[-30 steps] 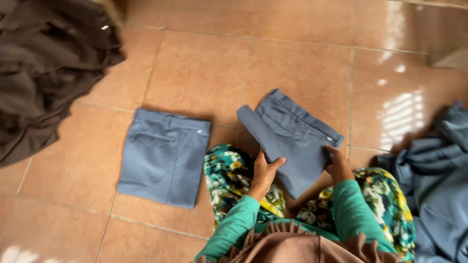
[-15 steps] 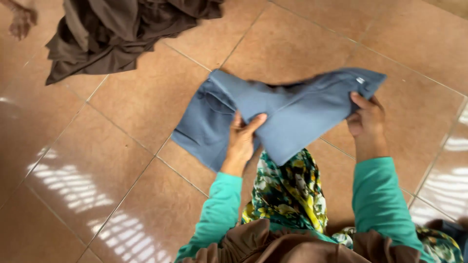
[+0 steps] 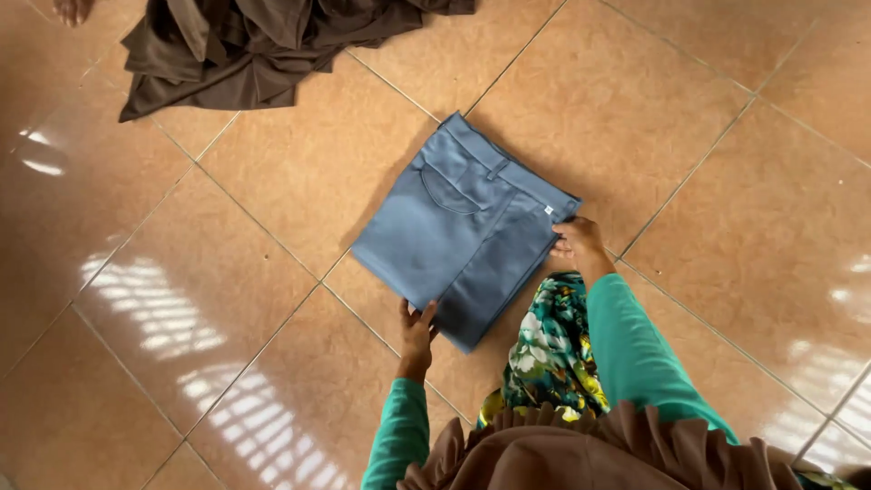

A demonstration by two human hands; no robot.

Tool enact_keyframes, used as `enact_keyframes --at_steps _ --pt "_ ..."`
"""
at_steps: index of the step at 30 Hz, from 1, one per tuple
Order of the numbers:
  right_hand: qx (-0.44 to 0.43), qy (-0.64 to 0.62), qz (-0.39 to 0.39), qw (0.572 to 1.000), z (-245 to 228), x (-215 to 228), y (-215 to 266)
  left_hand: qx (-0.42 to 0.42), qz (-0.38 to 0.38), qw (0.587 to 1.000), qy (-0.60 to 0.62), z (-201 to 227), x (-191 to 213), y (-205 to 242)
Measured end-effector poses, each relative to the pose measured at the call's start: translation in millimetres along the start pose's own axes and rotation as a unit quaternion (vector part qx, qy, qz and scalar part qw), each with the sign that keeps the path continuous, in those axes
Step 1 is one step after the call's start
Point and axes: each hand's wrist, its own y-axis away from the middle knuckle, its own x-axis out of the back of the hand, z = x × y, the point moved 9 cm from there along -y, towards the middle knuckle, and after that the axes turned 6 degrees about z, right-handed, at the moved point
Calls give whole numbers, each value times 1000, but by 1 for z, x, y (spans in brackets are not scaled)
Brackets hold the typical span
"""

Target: Folding multiple pairs of grey trousers into neat rectangles on the floor.

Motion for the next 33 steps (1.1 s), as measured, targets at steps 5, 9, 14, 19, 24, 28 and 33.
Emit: enact_keyframes --at_steps 5,9,14,19,24,28,33 --pt "18 -28 2 999 -17 1 24 -54 56 997 -3 -3 7 -8" --pt "38 -46 15 998 -31 2 55 -72 76 994 19 -11 13 -15" --pt "99 97 58 989 -41 10 60 -171 154 957 -177 -68 56 -99" --pt "139 399 95 901 -47 21 39 -275 256 869 -322 3 31 -44" --pt "285 497 163 804 -85 6 96 -393 226 791 -411 84 -50 5" --pt "420 542 152 712 -89 -24 123 -417 128 775 -457 81 -132 -5" --pt "495 499 199 683 -86 -14 128 -431 63 739 -514 70 -207 0"
